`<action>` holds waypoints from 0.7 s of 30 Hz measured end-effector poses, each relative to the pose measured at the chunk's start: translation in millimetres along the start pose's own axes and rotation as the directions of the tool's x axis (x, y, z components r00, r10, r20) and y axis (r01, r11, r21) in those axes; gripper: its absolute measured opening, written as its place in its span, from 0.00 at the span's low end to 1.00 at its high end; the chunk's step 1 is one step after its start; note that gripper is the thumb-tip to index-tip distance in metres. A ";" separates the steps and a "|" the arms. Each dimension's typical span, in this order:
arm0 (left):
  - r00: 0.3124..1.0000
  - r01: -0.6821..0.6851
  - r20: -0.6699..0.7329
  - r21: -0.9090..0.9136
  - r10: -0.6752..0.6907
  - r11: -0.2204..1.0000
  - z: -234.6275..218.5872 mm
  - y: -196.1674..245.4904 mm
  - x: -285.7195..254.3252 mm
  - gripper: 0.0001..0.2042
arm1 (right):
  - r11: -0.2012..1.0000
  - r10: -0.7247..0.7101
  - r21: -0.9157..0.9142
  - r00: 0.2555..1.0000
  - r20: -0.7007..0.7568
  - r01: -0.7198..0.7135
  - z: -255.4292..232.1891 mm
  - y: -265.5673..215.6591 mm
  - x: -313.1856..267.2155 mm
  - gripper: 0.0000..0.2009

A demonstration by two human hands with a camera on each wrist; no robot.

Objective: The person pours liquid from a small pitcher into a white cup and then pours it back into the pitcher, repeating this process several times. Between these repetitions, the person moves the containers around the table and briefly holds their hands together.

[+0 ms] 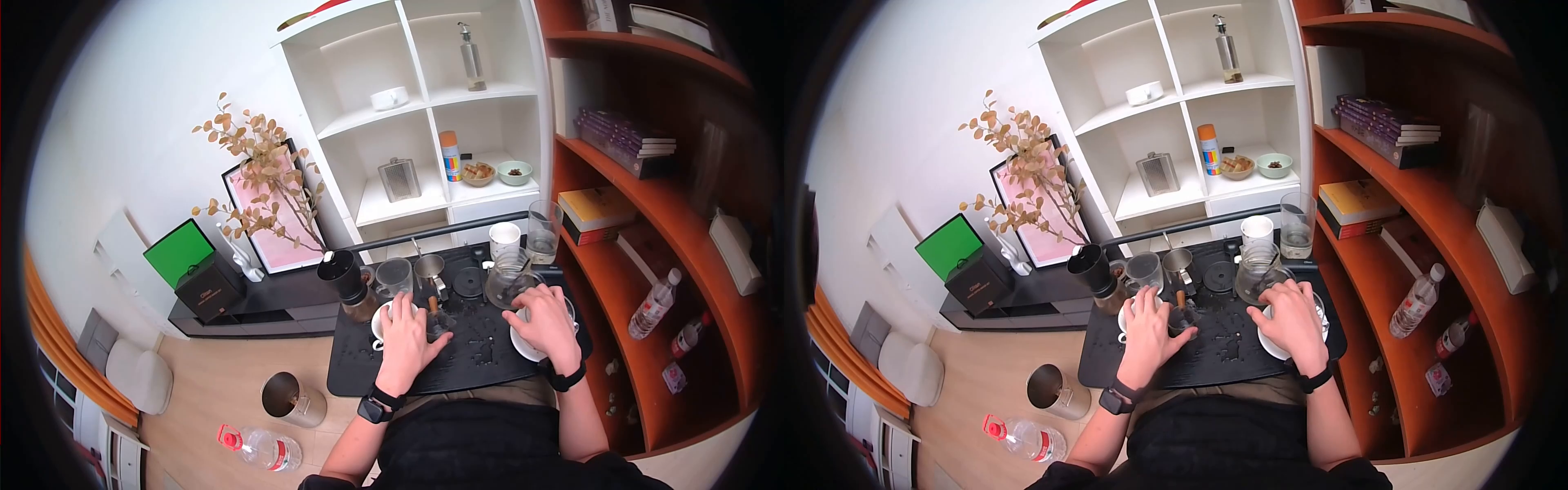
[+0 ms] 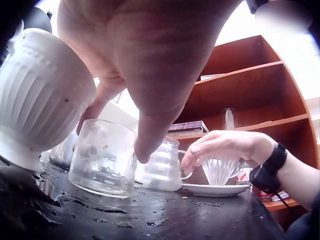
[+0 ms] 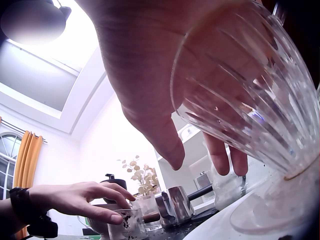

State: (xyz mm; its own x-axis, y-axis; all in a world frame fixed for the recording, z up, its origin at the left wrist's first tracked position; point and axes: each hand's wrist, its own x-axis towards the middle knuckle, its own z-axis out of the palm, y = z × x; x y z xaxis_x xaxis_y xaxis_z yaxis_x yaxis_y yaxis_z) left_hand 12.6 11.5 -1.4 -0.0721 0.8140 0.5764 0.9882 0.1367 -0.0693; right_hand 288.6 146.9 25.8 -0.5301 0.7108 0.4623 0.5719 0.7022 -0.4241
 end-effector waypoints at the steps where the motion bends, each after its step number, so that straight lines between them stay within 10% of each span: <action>1: 1.000 0.001 0.003 -0.011 -0.001 1.000 -0.1 -0.3 1.0 0.34 | 1.000 -0.002 0.000 1.000 -0.001 0.002 -0.1 -0.4 0.0 0.17; 21: 0.984 0.162 -0.020 -0.340 -0.179 0.926 -40.5 -61.0 -26.1 0.54 | 1.000 0.003 0.007 1.000 0.008 -0.003 -1.3 -1.3 0.8 0.17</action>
State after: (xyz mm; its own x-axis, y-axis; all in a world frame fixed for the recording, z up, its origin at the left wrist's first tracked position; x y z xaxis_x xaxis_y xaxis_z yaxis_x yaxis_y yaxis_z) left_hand -40.3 -41.0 20.8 -0.2451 0.7648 0.5959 0.9498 0.0660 0.3059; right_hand 288.3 146.4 27.6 -0.5332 0.7131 0.4551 0.5688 0.7004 -0.4311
